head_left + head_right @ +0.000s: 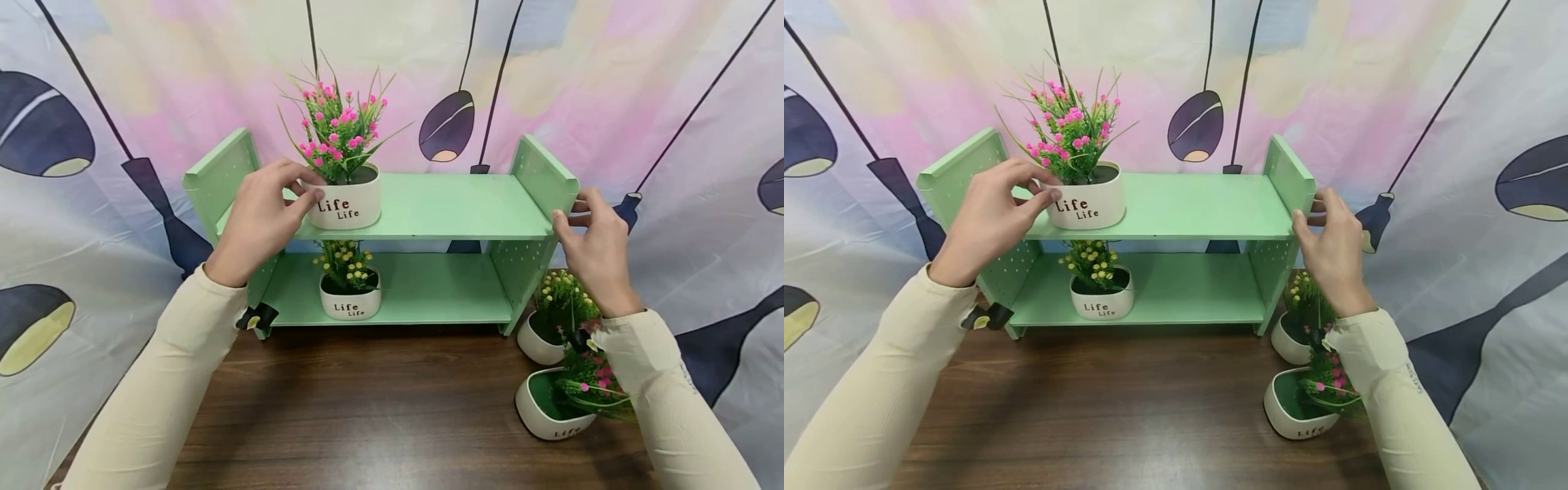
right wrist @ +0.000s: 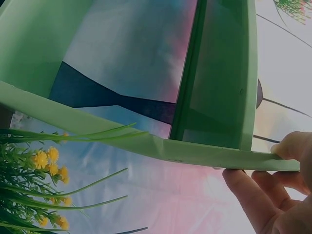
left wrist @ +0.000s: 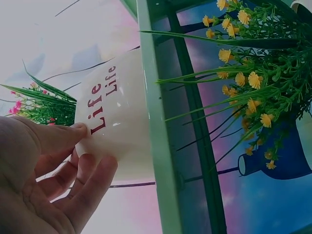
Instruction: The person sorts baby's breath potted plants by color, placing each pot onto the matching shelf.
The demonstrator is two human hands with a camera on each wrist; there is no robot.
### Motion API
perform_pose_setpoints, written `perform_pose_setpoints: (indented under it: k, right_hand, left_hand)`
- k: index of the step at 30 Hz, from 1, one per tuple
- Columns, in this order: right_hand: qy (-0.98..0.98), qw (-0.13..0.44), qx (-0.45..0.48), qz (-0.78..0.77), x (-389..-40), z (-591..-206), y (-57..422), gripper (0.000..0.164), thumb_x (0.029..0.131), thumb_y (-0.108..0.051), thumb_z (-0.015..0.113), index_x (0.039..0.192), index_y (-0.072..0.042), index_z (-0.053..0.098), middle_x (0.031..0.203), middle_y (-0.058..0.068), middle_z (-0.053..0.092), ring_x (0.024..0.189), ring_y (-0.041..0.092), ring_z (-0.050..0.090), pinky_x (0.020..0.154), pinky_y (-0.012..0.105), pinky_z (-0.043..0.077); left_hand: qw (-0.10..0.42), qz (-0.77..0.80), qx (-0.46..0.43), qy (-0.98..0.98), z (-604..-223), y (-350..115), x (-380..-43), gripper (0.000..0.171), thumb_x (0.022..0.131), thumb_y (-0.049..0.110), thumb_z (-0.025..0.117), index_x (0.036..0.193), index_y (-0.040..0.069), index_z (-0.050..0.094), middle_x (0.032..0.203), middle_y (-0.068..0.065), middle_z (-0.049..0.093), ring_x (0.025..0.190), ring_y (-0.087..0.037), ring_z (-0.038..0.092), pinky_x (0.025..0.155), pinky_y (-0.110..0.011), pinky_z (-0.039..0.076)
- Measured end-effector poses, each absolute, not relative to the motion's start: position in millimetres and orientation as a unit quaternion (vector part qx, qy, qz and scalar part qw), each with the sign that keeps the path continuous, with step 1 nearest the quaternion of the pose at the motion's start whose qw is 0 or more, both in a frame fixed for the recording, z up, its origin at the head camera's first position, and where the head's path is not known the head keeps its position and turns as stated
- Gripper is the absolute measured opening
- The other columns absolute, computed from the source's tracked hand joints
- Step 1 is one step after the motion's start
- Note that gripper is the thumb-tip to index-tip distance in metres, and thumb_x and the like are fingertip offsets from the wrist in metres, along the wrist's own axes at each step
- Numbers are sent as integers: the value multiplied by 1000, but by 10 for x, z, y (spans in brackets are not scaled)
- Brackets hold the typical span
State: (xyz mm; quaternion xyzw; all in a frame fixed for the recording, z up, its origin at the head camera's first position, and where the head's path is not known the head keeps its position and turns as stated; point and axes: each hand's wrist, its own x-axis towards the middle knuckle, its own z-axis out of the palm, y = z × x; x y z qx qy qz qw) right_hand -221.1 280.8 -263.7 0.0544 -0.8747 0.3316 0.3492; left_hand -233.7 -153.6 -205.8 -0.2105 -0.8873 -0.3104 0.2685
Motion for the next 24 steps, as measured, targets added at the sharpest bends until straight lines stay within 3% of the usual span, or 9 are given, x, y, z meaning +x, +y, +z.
perform_pose_setpoints:
  k: [2,4,8,14,16,18,21,24]
  right_hand:
    - [-874,350,55,331,-2218,-2639,2805,37,106,-18,63,138,0,60,123,28,68,110,48,70,77,38,54]
    - [-873,350,57,333,-2224,-2644,2799,37,106,-18,63,138,0,60,123,28,68,110,48,70,77,39,56]
    - [-871,348,60,341,-2234,-2655,2781,36,106,-18,63,137,1,60,123,28,67,110,49,70,81,61,56]
    - [-870,353,59,340,-2244,-2647,2776,35,106,-17,63,136,2,61,122,28,68,108,49,71,82,62,56]
    - [-870,355,59,337,-2245,-2638,2780,35,106,-17,63,136,1,61,122,28,68,108,48,71,80,56,57]
    - [-871,354,58,335,-2245,-2632,2786,35,105,-17,63,136,1,62,121,27,68,108,48,71,78,40,58]
    - [-871,354,56,335,-2240,-2634,2797,35,105,-18,64,135,1,62,121,27,68,108,48,71,73,17,48]
    - [-870,354,54,338,-2234,-2636,2808,35,105,-18,64,135,1,62,121,28,69,108,48,71,71,9,40]
  left_hand:
    - [266,-315,-211,-886,-2062,-1531,-2363,15,103,7,67,111,2,77,114,-14,71,101,-29,64,85,-47,57]
    - [265,-320,-212,-885,-2067,-1532,-2378,15,103,7,67,111,2,77,114,-14,71,101,-29,64,85,-47,57]
    - [264,-324,-211,-884,-2080,-1541,-2380,15,103,7,66,111,2,78,113,-14,71,100,-28,63,85,-48,58]
    - [267,-321,-210,-884,-2080,-1539,-2357,15,103,7,66,112,3,78,113,-13,71,99,-27,63,85,-49,59]
    - [269,-320,-210,-884,-2076,-1534,-2349,15,103,7,67,111,3,78,113,-13,71,99,-26,63,85,-49,60]
    - [271,-319,-210,-884,-2074,-1531,-2342,15,102,7,67,111,3,78,112,-12,71,98,-26,63,85,-49,60]
    - [270,-317,-210,-884,-2070,-1523,-2337,14,102,8,67,110,4,78,112,-12,72,98,-26,63,84,-49,60]
    - [269,-317,-211,-885,-2064,-1509,-2344,14,102,8,67,110,4,78,113,-12,72,98,-26,64,85,-49,60]
